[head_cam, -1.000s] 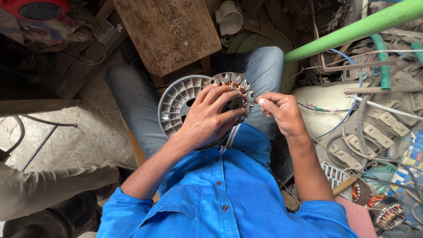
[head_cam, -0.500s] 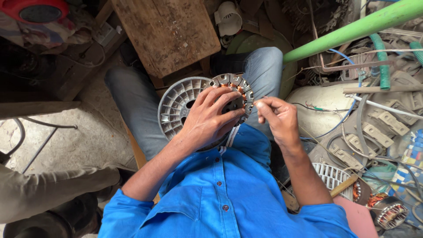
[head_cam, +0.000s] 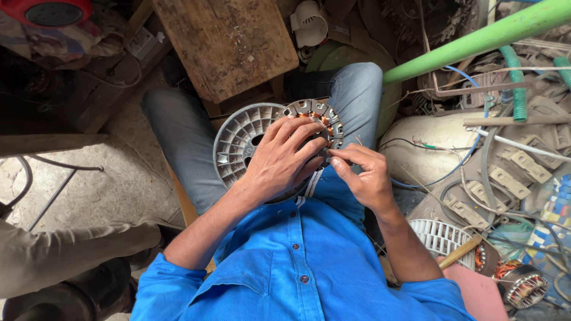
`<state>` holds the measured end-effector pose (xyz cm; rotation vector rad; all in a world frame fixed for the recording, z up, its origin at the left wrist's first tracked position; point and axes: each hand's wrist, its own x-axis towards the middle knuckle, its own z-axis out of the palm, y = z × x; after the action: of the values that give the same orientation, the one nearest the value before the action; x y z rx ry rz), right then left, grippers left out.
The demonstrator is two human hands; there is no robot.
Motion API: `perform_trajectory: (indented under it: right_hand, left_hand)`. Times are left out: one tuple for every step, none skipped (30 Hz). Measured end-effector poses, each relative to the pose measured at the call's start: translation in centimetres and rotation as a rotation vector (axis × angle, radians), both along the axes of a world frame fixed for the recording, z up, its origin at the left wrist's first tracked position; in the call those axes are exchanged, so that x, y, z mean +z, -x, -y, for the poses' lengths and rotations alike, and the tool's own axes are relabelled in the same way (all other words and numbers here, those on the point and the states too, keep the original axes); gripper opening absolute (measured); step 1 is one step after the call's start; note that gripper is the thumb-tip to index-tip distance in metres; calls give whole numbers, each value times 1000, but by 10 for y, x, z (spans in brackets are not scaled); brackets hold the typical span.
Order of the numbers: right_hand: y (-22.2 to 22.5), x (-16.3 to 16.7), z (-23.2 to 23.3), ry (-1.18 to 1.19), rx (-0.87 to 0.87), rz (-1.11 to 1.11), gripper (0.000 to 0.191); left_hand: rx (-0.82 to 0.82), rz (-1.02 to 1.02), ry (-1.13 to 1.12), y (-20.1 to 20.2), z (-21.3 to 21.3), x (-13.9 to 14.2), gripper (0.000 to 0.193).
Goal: The person sits on the floor and winds copper wire by hand into the slots of a motor stator. They repeatedly insert the wire into slots, pull it through, and adjust the placement to build up the coil.
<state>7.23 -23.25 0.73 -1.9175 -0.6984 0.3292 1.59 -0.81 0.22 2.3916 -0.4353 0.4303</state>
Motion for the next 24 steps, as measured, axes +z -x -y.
perform_trajectory:
  right_hand:
    - [0,-1,1,-14,25,55,17]
    - [0,-3,3,-29,-26,-21,16]
    - [-1,-5,4,-45,-74,-97,15]
    - [-1,-8,5,-60,-121,-174,14]
    - [-3,-12,4,-143,-171,-289,14]
    - [-6,-17,3,-226,-222,-403,14]
    - [-9,-21,2,-311,-273,-516,14]
    - [-12,-25,1,-347,-281,-558,14]
    - [-13,-27,0,-381,-290,-600,15]
    - [-13,-29,0,-417,-300,-643,15]
    - [-12,-29,-1,-369,-282,-621,14]
    - [-11,-29,0,-320,-261,-600,13]
    - [-8,-28,1,-266,-242,-580,12]
    - [-7,-25,3,-219,-187,-514,10]
    - [-6,-22,6,-172,-131,-445,10]
    - [-7,-20,9,-125,-75,-377,10]
    - [-7,-18,11,-79,-36,-320,10]
    - [-8,-17,14,-35,2,-262,10]
    - [-9,-16,15,8,39,-202,10]
    - [-9,-17,16,3,24,-203,11]
    - [-9,-18,17,-1,8,-208,11]
    - [-8,-20,19,-6,-6,-213,11]
    - [-8,-23,20,-9,-28,-205,12]
    - [-7,-25,22,-11,-50,-198,12]
  left_hand:
    - [2,3,-10,0,0,0,39]
    - [6,6,-22,1,0,0,40]
    - [7,7,-22,0,0,0,40]
    - [9,8,-21,0,0,0,41]
    - [10,9,-18,-1,0,0,41]
    - [11,6,-17,-1,0,0,42]
    - [11,3,-17,-2,0,0,42]
    - [11,1,-18,-2,0,0,42]
    - [13,-7,-20,-3,0,-1,44]
    - [15,-15,-23,-3,0,-1,46]
    - [18,-22,-27,-3,0,-1,47]
    - [14,-13,-22,-2,-1,-1,46]
    - [9,-8,-14,-1,-2,-1,45]
    - [2,-2,-5,1,-2,-1,45]
    - [-2,-2,-11,1,-2,-1,42]
    - [-5,-2,-17,1,-2,-1,40]
    - [-9,-3,-23,2,-2,-1,38]
    - [-15,-8,-27,2,-1,-1,39]
    - [-22,-11,-34,2,0,-1,39]
    - [-28,-12,-41,2,1,-1,40]
    - [-32,-18,-57,2,2,-1,40]
    - [-34,-24,-72,2,4,-1,39]
    - [-35,-26,-90,1,4,-1,39]
    - [-24,-18,-82,1,3,-1,39]
